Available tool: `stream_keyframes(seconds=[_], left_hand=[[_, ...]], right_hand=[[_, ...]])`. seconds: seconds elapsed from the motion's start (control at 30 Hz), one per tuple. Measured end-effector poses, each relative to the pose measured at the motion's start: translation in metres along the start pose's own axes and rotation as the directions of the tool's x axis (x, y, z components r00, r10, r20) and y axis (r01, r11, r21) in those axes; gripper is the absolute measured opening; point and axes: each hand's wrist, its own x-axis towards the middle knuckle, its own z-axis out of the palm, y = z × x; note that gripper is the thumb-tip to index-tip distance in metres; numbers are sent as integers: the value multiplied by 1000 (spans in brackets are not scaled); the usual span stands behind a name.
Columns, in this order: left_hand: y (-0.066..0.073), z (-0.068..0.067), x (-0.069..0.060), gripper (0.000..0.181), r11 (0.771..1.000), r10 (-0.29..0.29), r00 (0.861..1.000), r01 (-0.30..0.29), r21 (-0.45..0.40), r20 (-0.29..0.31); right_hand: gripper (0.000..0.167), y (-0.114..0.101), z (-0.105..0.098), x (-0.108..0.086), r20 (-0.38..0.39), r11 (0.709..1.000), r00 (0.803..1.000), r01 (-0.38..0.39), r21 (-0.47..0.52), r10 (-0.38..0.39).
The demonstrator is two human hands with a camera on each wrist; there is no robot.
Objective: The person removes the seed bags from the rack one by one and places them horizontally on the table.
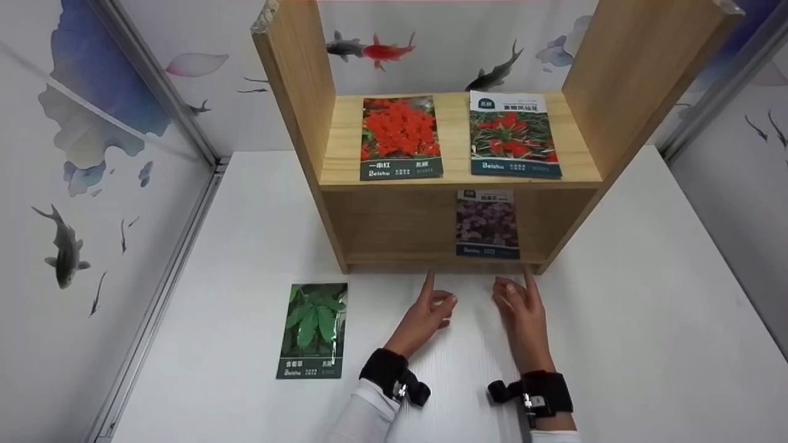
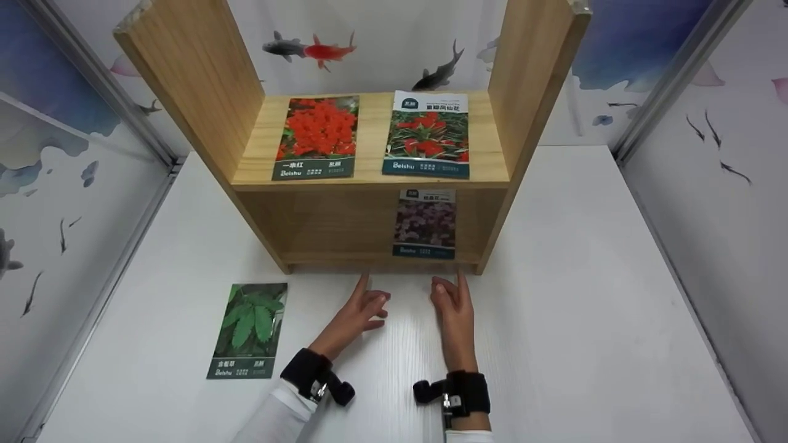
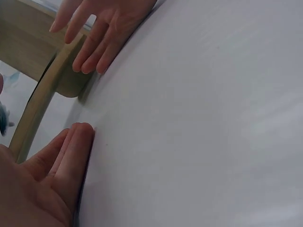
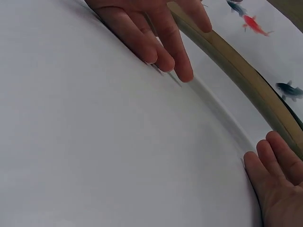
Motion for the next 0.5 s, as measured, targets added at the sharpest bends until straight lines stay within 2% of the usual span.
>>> stream_keyframes(seconds=[0.23, 0.5], left_hand=[[-1, 4, 6, 79, 994, 6, 999, -1, 110, -46], [2, 5, 7, 77, 994, 11, 998, -4, 112, -62]], right_hand=[[62, -1, -2, 6, -4, 1000, 1000, -8, 1, 8], [64, -1, -2, 12, -13, 1000, 1000, -7, 19, 8]])
